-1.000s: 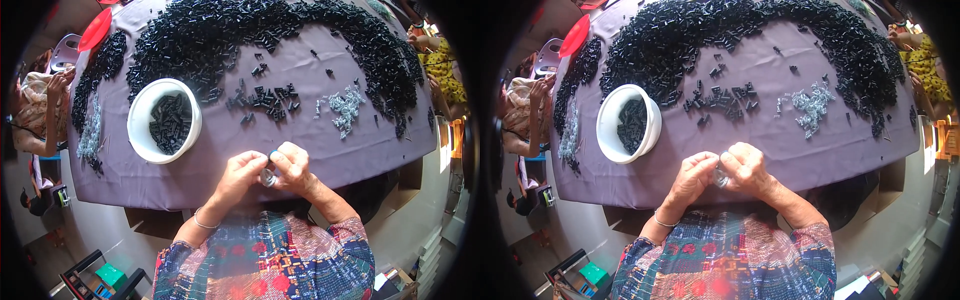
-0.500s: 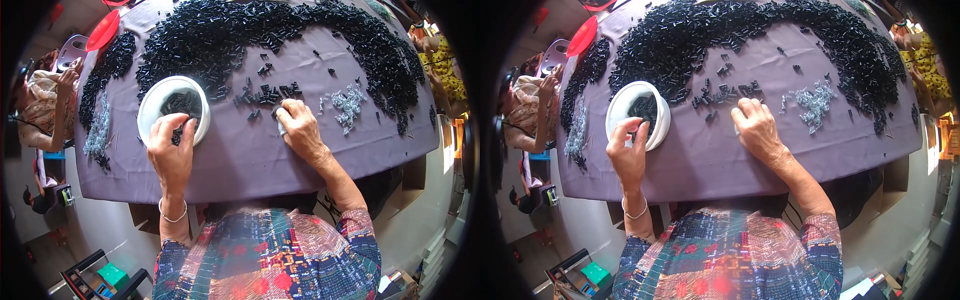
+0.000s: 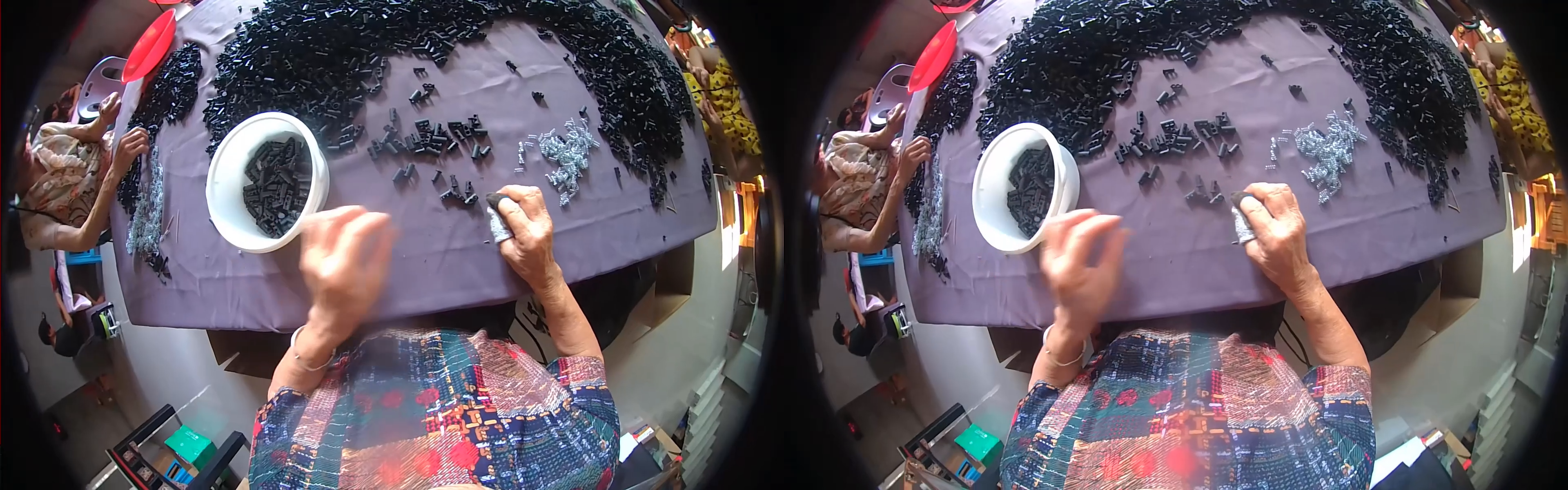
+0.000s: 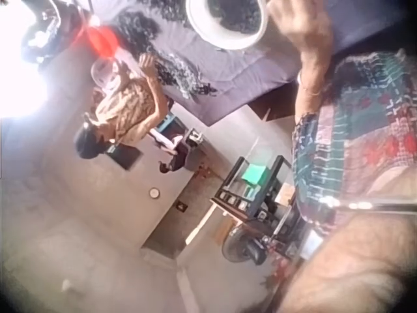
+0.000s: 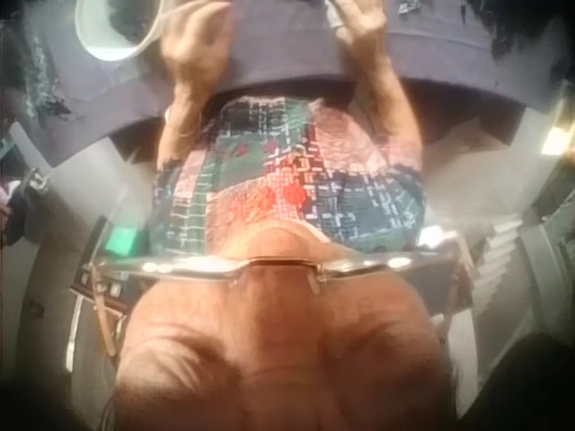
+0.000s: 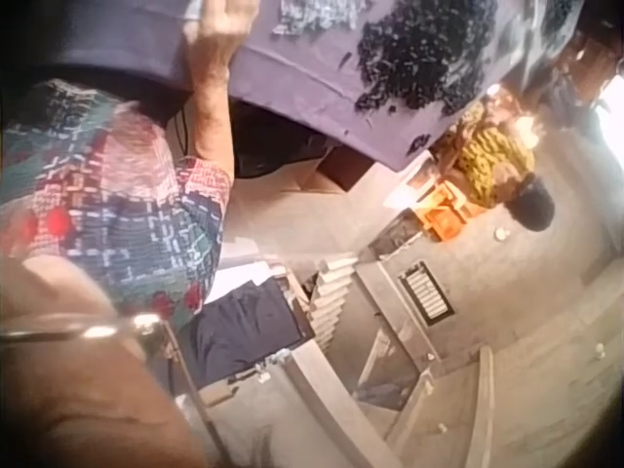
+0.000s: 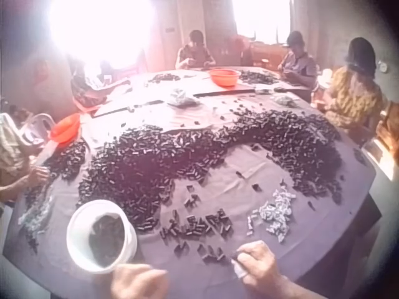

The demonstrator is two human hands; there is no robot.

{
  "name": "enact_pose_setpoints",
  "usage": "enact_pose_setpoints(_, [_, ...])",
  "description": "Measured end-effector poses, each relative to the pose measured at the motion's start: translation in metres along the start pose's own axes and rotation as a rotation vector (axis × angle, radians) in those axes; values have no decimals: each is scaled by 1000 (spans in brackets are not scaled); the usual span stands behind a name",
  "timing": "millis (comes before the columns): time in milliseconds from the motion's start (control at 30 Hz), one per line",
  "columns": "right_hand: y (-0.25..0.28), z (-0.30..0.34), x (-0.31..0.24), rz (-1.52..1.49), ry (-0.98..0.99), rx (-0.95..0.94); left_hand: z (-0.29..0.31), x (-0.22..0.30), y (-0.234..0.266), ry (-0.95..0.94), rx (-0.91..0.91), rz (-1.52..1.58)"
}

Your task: Sorting and inspecting small black plastic components at a workshop table.

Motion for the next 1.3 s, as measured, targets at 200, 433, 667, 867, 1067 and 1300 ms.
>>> enact_pose_setpoints(200, [13, 1, 7, -21, -58, 46, -4, -19, -50, 57, -78, 18])
enact_pose_setpoints(433, [42, -8, 37, 68, -128, 213, -29, -38, -89, 91, -195, -126])
enact_pose_setpoints(667, [41, -15, 50, 95, -177, 95, -35, -20, -76, -29, -108, -9])
enact_pose_setpoints(867, [15, -27, 53, 210, -101, -59, 17, -46, -92, 822, -285, 971])
enact_pose_setpoints(1067, [12, -35, 54, 343, -76, -165, 39, -42, -94, 865, -264, 1147])
enact_pose_setpoints(1300, [22, -26, 29, 365, 83, 86, 52, -42, -93, 970, -272, 1180])
Point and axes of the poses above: each hand's wrist, its own z-axis away from the middle knuckle, its own y-axis out of the back of the hand, x = y × z, the point moved 9 cm from there along -z, towards the middle knuckle, and after that the axes turned 1 degree about -y, right-handed, at the moved point
